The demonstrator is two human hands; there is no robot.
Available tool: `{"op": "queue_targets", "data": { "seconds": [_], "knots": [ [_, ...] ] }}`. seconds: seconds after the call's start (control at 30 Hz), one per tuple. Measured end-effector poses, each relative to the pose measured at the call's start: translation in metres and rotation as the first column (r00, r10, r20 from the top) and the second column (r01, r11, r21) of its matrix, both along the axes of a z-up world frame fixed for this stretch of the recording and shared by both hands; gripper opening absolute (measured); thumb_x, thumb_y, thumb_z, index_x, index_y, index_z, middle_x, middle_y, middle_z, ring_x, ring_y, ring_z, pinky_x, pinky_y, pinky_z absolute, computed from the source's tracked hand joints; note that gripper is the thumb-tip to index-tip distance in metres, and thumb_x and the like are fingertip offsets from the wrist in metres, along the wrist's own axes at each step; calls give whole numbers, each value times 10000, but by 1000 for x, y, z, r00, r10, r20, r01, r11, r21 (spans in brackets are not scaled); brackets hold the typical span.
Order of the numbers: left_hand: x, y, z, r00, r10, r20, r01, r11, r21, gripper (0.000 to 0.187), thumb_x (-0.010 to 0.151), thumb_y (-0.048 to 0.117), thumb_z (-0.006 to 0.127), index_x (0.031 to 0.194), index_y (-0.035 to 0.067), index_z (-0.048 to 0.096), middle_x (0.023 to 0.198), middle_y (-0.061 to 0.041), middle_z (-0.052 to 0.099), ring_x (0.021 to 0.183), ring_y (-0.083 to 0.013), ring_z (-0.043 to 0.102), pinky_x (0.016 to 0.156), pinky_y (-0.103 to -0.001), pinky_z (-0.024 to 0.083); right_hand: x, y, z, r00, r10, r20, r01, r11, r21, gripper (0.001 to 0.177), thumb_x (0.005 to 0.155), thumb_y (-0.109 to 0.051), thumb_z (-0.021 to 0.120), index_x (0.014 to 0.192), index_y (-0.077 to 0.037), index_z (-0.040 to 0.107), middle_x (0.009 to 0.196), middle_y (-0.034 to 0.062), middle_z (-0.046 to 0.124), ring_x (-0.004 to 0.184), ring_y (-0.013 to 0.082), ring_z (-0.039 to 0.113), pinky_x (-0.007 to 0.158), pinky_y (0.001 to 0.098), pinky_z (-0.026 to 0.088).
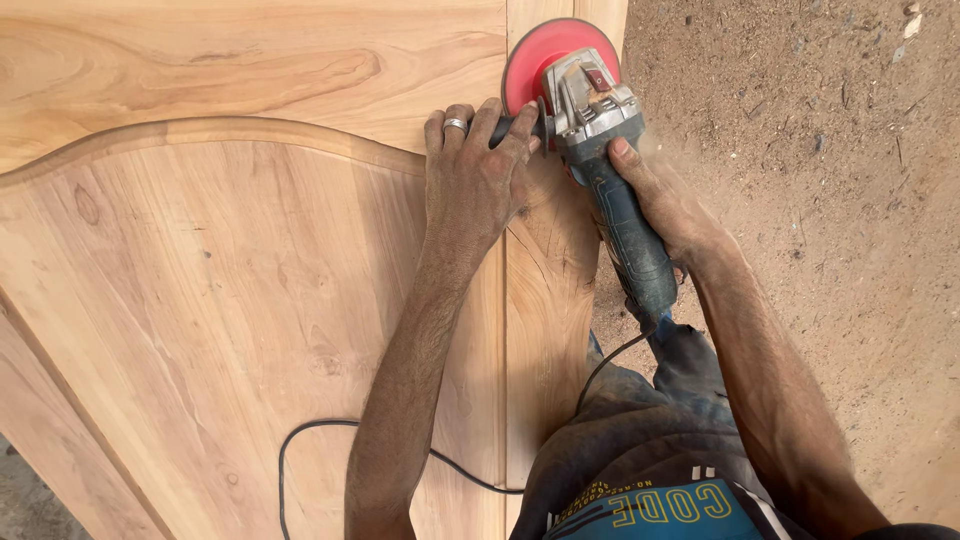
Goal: The person uses a handheld electric sander to smooth the surface of a large wooden panel with a curved design. The sander is moved systematically across the panel's surface and along its edges.
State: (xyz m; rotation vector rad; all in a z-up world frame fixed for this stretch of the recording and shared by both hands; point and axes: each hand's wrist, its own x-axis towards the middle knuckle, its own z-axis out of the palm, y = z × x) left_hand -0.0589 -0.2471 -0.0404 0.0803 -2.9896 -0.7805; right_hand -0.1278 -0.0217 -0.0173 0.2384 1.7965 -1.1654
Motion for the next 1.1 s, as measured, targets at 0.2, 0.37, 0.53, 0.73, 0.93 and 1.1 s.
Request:
{"op": "queue_targets", "data": {
  "seconds": [0.2,0.37,0.53,0.73,0.93,1.1],
  "knots": [
    [35,20,2,999,1,45,-3,999,51,403,981,277,723,1362,159,665,1218,-126,619,1127,-339,563,1067,-552,391,34,16,3,993,-35,112,34,999,9,810,915,-729,443,1278,-21,596,812,125,667,623,181,693,511,319,574],
    [67,30,4,998,7,66,-13,996,90,419,967,251,730,1371,167,660,1236,-146,626,1116,-349,569,1016,-546,405,65,33,2,991,-29,133,30,1000,-6,789,941,-707,465,1228,10,626,812,146,661,624,198,685,526,339,555],
    [108,52,13,997,6,80,-17,990,137,396,938,253,742,1321,165,697,1215,-151,631,1131,-342,581,1045,-577,401,106,57,5,995,93,35,-92,996,-18,770,914,-741,451,1185,-38,607,882,89,686,740,179,698,631,338,590],
    [68,46,-6,1000,2,-22,2,986,166,341,939,234,744,1274,172,740,1262,-128,662,1179,-308,592,1110,-547,378,81,55,-14,998,-1,61,-1,999,32,853,894,-785,419,1106,12,641,834,157,695,707,228,710,598,370,588],
    [-51,-8,-21,986,-56,-156,81,984,157,333,940,227,767,1261,138,754,1218,-116,695,1108,-308,598,1095,-534,364,-19,-1,-24,994,-77,-83,79,997,21,873,893,-799,401,1155,-3,642,829,97,684,719,172,726,594,365,618],
    [-94,-27,-30,963,-129,-235,161,979,124,291,948,260,781,1221,157,781,1150,-68,708,1105,-308,591,1062,-467,394,-42,-25,-11,977,-191,-93,184,980,-80,854,907,-785,406,1209,-28,661,782,77,642,620,159,659,535,346,552]
  ]
}}
